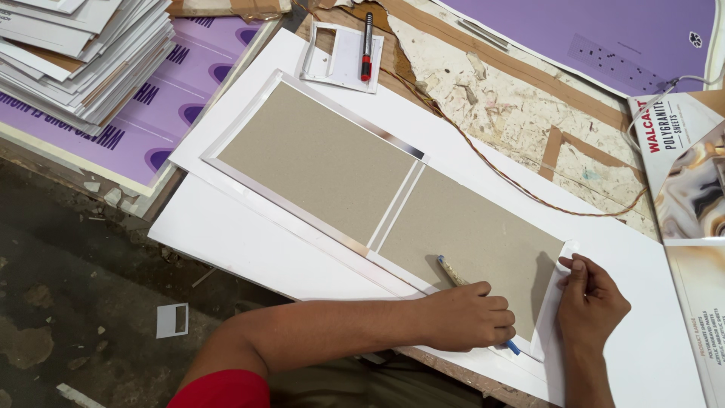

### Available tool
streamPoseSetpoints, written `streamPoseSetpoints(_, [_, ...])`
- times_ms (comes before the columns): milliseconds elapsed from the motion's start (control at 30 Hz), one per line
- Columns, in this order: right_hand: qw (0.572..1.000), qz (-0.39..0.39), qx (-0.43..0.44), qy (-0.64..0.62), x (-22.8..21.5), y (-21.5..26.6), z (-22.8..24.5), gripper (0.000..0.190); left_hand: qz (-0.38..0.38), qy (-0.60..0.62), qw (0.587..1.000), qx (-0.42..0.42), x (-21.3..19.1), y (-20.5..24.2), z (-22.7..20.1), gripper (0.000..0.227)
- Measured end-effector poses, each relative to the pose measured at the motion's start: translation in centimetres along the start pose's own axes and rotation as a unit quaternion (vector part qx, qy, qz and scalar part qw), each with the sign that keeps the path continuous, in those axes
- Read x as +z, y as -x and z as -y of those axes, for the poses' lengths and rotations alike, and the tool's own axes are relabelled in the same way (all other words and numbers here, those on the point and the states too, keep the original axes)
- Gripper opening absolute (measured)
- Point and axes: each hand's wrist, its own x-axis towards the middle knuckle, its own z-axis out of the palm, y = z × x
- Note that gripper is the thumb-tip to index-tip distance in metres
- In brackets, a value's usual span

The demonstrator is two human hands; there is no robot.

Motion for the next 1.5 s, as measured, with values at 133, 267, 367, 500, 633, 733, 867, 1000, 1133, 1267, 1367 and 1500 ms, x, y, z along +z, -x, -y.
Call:
streamPoseSetpoints(133, [0.999,-0.007,0.024,0.042,-0.2,0.2,0.2,0.016,0.009,-0.008,1.0,0.001,-0.1,0.1,0.0,0.021])
streamPoseSetpoints(267, [0.999,-0.01,0.012,0.038,-0.2,0.2,0.2,0.016,-0.008,-0.009,1.0,0.005,-0.2,0.1,0.0,0.022])
streamPoseSetpoints(367, [0.999,-0.009,0.023,0.03,-0.1,0.1,0.0,0.013,-0.007,-0.003,1.0,0.003,-0.1,0.1,0.0,0.022])
streamPoseSetpoints(500, [0.999,0.002,-0.003,0.047,-0.1,0.0,-0.1,0.015,-0.001,-0.002,1.0,0.0,0.0,0.0,0.0,0.022])
streamPoseSetpoints(633, [0.999,-0.001,-0.002,0.038,-0.1,-0.1,-0.1,0.019,0.001,0.0,1.0,-0.001,0.0,0.0,0.0,0.022])
streamPoseSetpoints(733, [0.999,0.003,0.001,0.034,-0.1,-0.2,0.0,0.018,0.011,-0.003,1.0,-0.003,0.0,0.0,0.0,0.022])
streamPoseSetpoints(867, [1.0,-0.002,0.019,0.015,-0.1,-0.1,-0.2,0.022,-0.002,-0.004,1.0,0.002,0.0,0.1,0.0,0.022])
streamPoseSetpoints(1000, [0.998,-0.01,0.057,-0.025,-0.2,-0.2,-0.9,0.025,0.0,-0.004,1.0,0.001,0.0,0.0,0.0,0.022])
streamPoseSetpoints(1133, [0.997,-0.009,0.068,-0.024,-0.4,-0.3,-1.6,0.026,0.0,-0.004,1.0,0.001,0.0,0.0,0.0,0.022])
streamPoseSetpoints(1267, [0.997,-0.005,0.066,-0.042,-0.3,-0.3,-1.7,0.025,0.001,-0.007,1.0,0.0,0.0,0.0,0.0,0.022])
streamPoseSetpoints(1367, [0.998,0.005,0.053,-0.038,-0.2,-0.3,-1.4,0.024,-0.001,-0.006,1.0,-0.001,0.0,0.1,-0.1,0.021])
streamPoseSetpoints(1500, [0.998,0.013,0.045,-0.032,-0.2,-0.3,-0.9,0.023,-0.012,-0.005,1.0,-0.002,0.0,0.1,0.0,0.021])
